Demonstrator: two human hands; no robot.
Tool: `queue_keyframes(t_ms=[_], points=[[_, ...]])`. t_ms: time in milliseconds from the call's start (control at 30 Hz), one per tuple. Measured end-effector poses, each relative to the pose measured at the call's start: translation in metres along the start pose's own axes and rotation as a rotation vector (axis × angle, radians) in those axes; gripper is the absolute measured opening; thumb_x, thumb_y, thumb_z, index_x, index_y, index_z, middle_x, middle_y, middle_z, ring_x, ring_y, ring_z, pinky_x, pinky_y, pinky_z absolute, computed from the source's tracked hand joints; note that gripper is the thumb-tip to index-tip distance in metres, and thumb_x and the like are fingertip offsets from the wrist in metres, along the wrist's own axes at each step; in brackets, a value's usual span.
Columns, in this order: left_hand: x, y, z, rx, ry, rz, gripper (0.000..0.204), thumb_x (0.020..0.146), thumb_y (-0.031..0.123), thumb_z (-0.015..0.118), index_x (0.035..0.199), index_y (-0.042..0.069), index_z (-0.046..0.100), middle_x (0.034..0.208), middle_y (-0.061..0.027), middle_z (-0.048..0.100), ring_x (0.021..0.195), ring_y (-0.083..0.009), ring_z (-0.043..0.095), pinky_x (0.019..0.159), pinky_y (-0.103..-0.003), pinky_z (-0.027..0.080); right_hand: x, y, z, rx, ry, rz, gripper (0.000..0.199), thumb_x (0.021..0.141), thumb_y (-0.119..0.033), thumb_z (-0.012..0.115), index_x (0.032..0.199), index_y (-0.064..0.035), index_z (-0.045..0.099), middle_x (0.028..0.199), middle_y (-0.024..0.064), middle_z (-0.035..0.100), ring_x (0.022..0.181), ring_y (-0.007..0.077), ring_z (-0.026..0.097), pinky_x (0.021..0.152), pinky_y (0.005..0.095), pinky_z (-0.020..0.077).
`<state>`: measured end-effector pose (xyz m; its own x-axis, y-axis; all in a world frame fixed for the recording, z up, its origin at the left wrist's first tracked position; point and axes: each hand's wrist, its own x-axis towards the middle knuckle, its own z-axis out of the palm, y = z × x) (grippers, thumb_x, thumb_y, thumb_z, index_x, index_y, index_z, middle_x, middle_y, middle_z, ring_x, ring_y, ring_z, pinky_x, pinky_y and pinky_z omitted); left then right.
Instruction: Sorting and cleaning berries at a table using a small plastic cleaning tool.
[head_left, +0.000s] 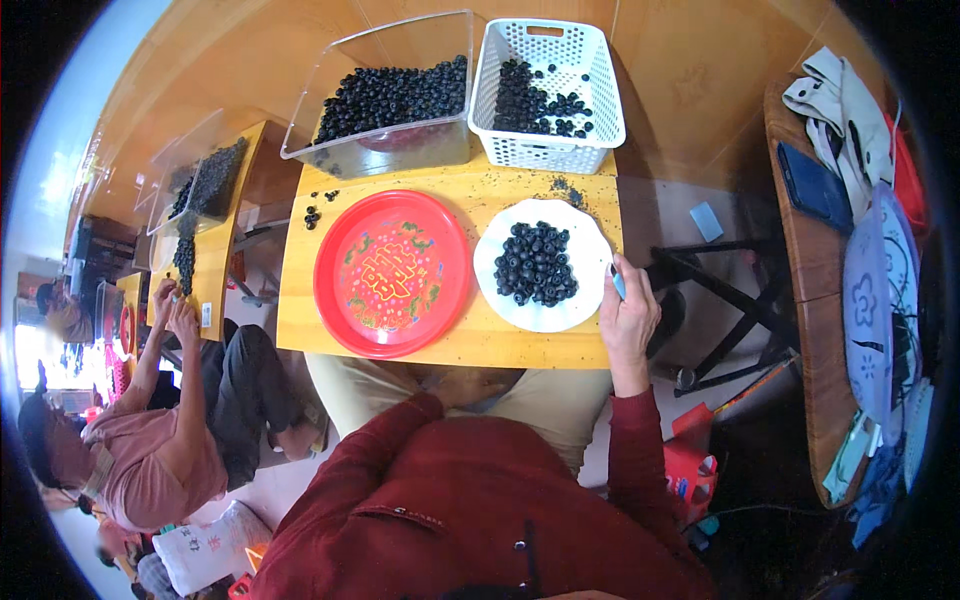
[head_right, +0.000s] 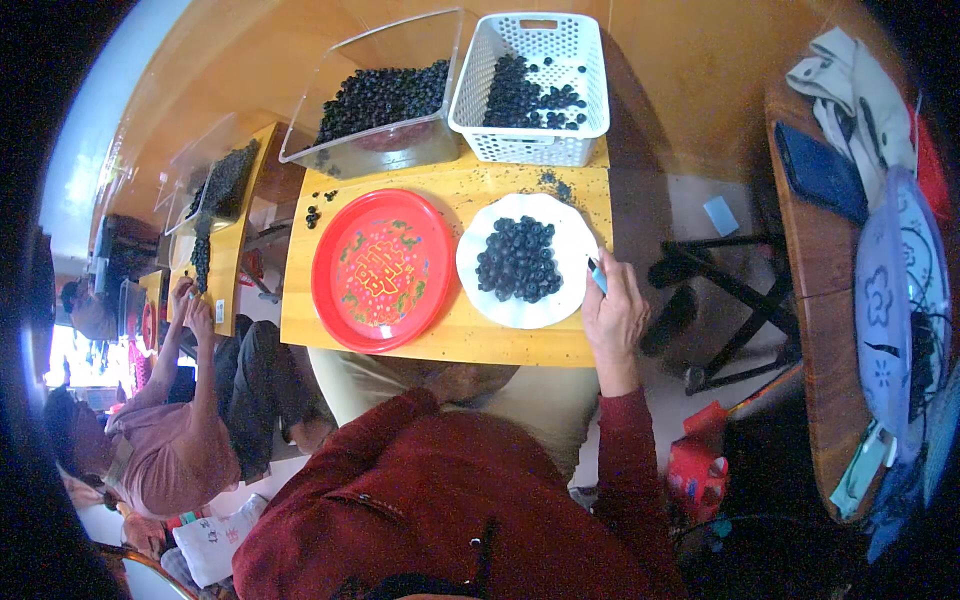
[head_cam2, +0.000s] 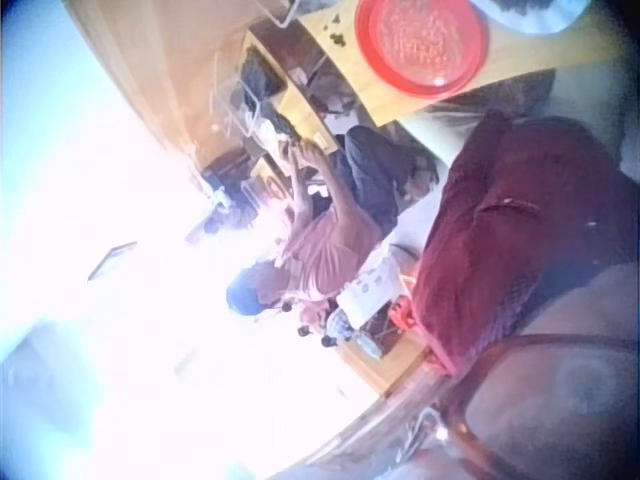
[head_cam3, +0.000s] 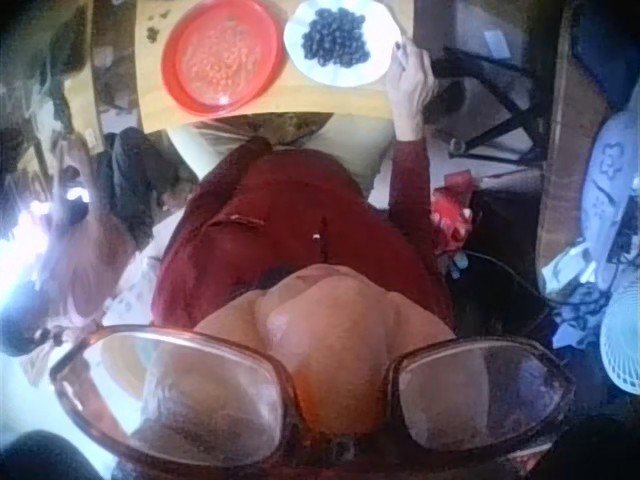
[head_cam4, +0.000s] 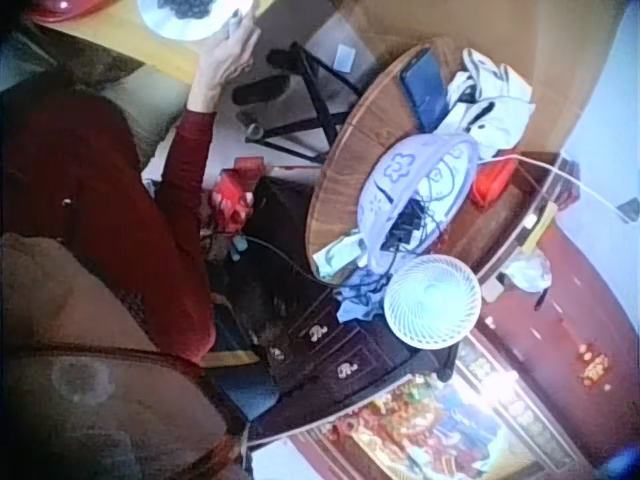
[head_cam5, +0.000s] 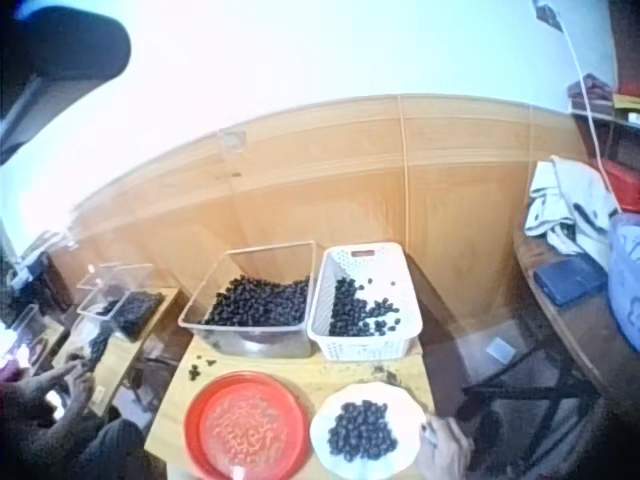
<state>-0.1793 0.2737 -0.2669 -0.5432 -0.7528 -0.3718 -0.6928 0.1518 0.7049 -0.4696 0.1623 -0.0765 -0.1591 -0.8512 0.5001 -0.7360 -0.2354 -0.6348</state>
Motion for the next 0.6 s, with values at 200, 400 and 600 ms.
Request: queue_keyframes(t_ms=[200,400,600], points=[[-0.005,0.057,-0.038,0.166,-0.205,-0.192,0.052,0.094,0.053,0.048,0.127,0.015,0.061,0.119,-0.0221,0.064,0.111,-0.0391,0.059,0.098,-0.049,0.044,-0.001,0.008,-0.003,0.004,-0.001,0.011,0.022,0.092,-0.014,0.063,0.11,-0.0021,0.065,0.092,0.0171,0.066,0.081,0.036,0.067,0.068,0.0407,0.0526],[-0.009,0.057,-0.03,0.206,-0.167,-0.171,0.053,0.097,0.055,0.04,0.122,0.016,0.066,0.119,-0.024,0.062,0.11,-0.0384,0.061,0.096,-0.05,0.046,-0.001,0.008,-0.004,0.014,-0.01,-0.011,0.022,0.091,-0.015,0.063,0.11,-0.0036,0.065,0.093,0.0151,0.067,0.083,0.0355,0.067,0.068,0.0406,0.0525],[-0.009,0.051,-0.021,0.237,-0.174,-0.277,0.055,0.097,0.058,0.037,0.121,0.019,0.067,0.116,-0.0232,0.064,0.108,-0.0398,0.061,0.095,-0.052,0.047,-0.001,0.01,-0.006,0.041,0.003,-0.043,0.023,0.09,-0.014,0.063,0.111,-0.0029,0.064,0.093,0.0142,0.066,0.082,0.0342,0.067,0.066,0.041,0.0519]])
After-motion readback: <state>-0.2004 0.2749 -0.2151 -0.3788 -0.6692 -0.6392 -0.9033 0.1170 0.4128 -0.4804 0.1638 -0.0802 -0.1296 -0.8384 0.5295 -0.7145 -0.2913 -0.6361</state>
